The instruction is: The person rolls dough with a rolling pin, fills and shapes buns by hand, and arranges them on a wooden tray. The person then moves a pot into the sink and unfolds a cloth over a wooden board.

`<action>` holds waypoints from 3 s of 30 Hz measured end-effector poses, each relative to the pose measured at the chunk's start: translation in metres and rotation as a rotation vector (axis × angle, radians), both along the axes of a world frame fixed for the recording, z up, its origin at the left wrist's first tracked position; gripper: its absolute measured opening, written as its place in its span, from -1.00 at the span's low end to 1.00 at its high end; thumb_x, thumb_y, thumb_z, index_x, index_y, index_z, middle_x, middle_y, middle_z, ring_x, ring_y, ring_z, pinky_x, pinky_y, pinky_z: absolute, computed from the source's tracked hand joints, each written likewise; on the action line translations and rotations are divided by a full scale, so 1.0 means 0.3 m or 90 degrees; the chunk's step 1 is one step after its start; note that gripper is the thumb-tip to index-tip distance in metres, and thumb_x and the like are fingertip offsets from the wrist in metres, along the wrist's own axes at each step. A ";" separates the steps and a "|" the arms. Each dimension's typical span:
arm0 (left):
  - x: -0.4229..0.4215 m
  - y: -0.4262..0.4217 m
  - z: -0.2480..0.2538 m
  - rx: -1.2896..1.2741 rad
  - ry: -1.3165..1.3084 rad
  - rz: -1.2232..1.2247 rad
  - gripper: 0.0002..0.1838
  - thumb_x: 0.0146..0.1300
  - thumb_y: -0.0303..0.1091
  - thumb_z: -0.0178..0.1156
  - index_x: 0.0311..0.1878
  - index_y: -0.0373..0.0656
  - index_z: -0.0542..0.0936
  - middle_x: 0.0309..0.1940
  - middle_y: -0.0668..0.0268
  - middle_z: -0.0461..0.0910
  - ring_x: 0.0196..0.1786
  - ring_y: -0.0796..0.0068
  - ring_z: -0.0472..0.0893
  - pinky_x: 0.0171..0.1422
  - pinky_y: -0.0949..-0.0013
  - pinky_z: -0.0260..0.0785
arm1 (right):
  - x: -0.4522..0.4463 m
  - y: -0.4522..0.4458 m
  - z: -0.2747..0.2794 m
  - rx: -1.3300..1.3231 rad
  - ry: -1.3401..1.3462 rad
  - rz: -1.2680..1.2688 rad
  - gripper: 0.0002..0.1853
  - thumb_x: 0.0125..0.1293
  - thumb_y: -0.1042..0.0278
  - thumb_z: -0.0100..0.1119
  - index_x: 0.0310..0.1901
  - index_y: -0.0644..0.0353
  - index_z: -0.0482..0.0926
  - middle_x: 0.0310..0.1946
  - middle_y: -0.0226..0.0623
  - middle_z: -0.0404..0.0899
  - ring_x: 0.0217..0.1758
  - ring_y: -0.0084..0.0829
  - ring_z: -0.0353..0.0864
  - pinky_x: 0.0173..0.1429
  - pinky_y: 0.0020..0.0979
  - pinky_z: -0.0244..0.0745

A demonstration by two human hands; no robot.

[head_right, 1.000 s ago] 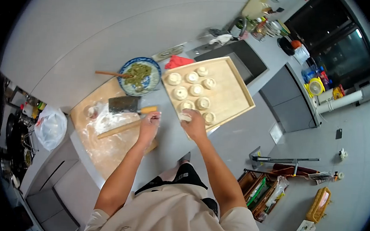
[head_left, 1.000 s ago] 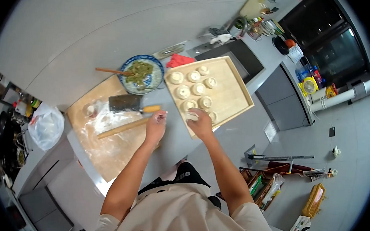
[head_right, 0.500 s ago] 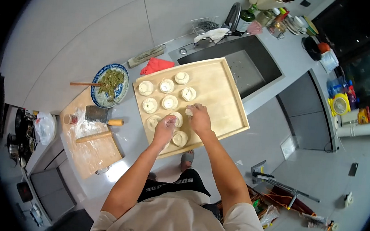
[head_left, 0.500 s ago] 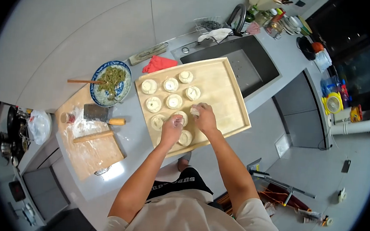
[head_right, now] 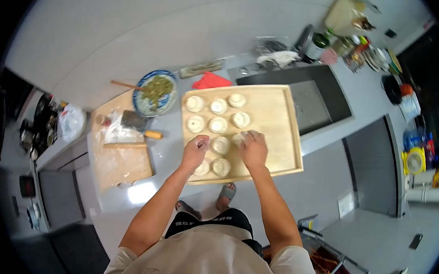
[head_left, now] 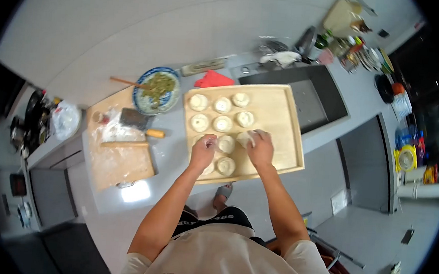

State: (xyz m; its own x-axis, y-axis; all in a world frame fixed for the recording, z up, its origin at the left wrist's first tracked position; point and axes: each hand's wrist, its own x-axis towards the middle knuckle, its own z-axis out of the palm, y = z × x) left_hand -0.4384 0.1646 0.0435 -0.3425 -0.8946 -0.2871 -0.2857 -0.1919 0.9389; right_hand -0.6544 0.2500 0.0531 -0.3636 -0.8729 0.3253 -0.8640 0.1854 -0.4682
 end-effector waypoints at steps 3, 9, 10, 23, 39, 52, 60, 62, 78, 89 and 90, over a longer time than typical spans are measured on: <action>0.157 -0.004 0.024 -0.032 0.003 0.023 -0.75 0.46 -0.48 0.19 0.14 -0.26 0.65 -0.20 0.39 0.67 -0.15 0.60 0.61 0.01 0.46 0.47 | 0.157 -0.037 0.122 -0.070 -0.017 0.043 -0.75 0.24 0.44 0.39 -0.03 0.10 0.78 -0.02 -0.21 0.71 0.07 -0.09 0.64 0.13 -0.13 0.63; 0.617 0.013 0.166 -0.010 0.070 0.174 -0.76 0.44 -0.48 0.19 0.11 -0.26 0.67 -0.24 0.44 0.64 -0.17 0.62 0.59 0.01 0.48 0.47 | 0.693 -0.089 0.189 -0.071 -0.125 0.263 -0.79 0.29 0.40 0.39 -0.04 0.12 0.79 -0.14 -0.21 0.71 -0.08 -0.11 0.68 0.04 -0.17 0.64; 0.722 0.017 0.163 -0.054 0.057 0.194 -0.75 0.44 -0.48 0.19 0.12 -0.27 0.67 -0.22 0.43 0.64 -0.16 0.61 0.59 0.02 0.48 0.47 | 0.794 -0.094 0.198 -0.078 -0.120 0.288 -0.79 0.29 0.40 0.39 -0.04 0.12 0.79 -0.14 -0.21 0.71 -0.08 -0.11 0.68 0.04 -0.17 0.64; 2.241 0.248 0.214 -0.085 0.026 0.512 -0.76 0.44 -0.45 0.22 0.10 -0.27 0.70 -0.15 0.26 0.73 -0.10 0.50 0.67 0.06 0.39 0.50 | 2.164 -0.131 0.275 0.013 -0.198 0.592 -0.84 0.36 0.37 0.35 -0.09 0.16 0.80 -0.33 -0.17 0.70 -0.30 -0.22 0.70 -0.12 -0.23 0.61; 3.642 -0.107 0.451 -0.162 -0.038 0.681 -0.82 0.50 -0.48 0.23 0.09 -0.27 0.63 -0.20 0.39 0.62 -0.18 0.60 0.57 -0.05 0.46 0.45 | 3.525 -0.773 0.333 0.025 -0.282 0.711 -0.83 0.36 0.39 0.36 -0.07 0.20 0.78 -0.19 -0.12 0.78 -0.17 -0.08 0.77 -0.02 -0.18 0.67; 4.730 -0.464 0.441 -0.151 0.030 0.751 -0.78 0.52 -0.45 0.17 0.14 -0.29 0.61 -0.21 0.37 0.61 -0.15 0.56 0.61 -0.04 0.42 0.48 | 4.737 -1.139 0.388 0.078 -0.304 0.807 -0.80 0.40 0.40 0.33 -0.02 0.26 0.76 -0.15 -0.09 0.79 -0.14 -0.17 0.82 0.01 -0.28 0.69; 5.340 -0.780 0.386 -0.071 0.124 0.748 -0.75 0.50 -0.48 0.18 0.17 -0.32 0.62 -0.23 0.38 0.62 -0.23 0.59 0.57 -0.09 0.45 0.47 | 5.322 -1.400 0.375 0.140 -0.336 0.725 -0.78 0.42 0.35 0.32 -0.01 0.26 0.77 -0.12 -0.05 0.82 -0.10 -0.15 0.85 0.06 -0.27 0.72; 5.457 -0.890 0.366 -0.056 0.113 0.749 -0.74 0.49 -0.49 0.18 0.18 -0.33 0.61 -0.23 0.39 0.62 -0.25 0.60 0.57 -0.12 0.46 0.46 | 5.452 -1.531 0.325 0.113 -0.296 0.707 -0.77 0.41 0.33 0.34 0.00 0.24 0.77 -0.16 -0.08 0.83 -0.10 -0.16 0.86 0.06 -0.27 0.71; 6.047 -1.801 -0.091 -0.002 -0.125 0.727 -0.60 0.34 -0.37 0.18 0.20 -0.15 0.74 -0.14 -0.02 0.78 -0.05 0.10 0.79 0.06 0.17 0.59 | 6.228 -2.470 -0.257 0.247 -0.179 0.449 -0.59 0.44 0.07 0.31 0.05 0.29 0.70 -0.43 -0.20 0.79 -0.48 -0.28 0.77 -0.24 -0.21 0.67; 6.291 -1.790 -0.128 -0.003 -0.032 0.751 -0.63 0.33 -0.45 0.13 0.14 -0.20 0.74 -0.09 -0.03 0.78 -0.04 0.06 0.77 0.13 0.17 0.58 | 6.506 -2.455 -0.117 0.296 -0.103 0.496 -0.68 0.37 0.15 0.15 -0.21 0.29 0.68 -0.39 0.03 0.75 -0.25 0.09 0.79 -0.04 0.02 0.66; 6.337 -1.775 -0.121 -0.005 -0.103 0.758 -0.62 0.34 -0.47 0.14 0.17 -0.20 0.74 -0.09 0.02 0.79 -0.05 0.16 0.77 0.12 0.23 0.56 | 6.552 -2.453 -0.110 0.278 -0.109 0.517 -0.68 0.37 0.16 0.15 -0.22 0.29 0.68 -0.39 0.03 0.75 -0.24 0.10 0.78 -0.04 0.01 0.65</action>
State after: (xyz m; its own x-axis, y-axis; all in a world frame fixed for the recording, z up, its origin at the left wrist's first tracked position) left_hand 1.4627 -0.3678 0.0072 0.7395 -0.6276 -0.2436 -0.0475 -0.4095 0.9111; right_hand 1.3113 -0.4859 0.0200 0.3985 -0.9124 -0.0930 -0.7316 -0.2551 -0.6322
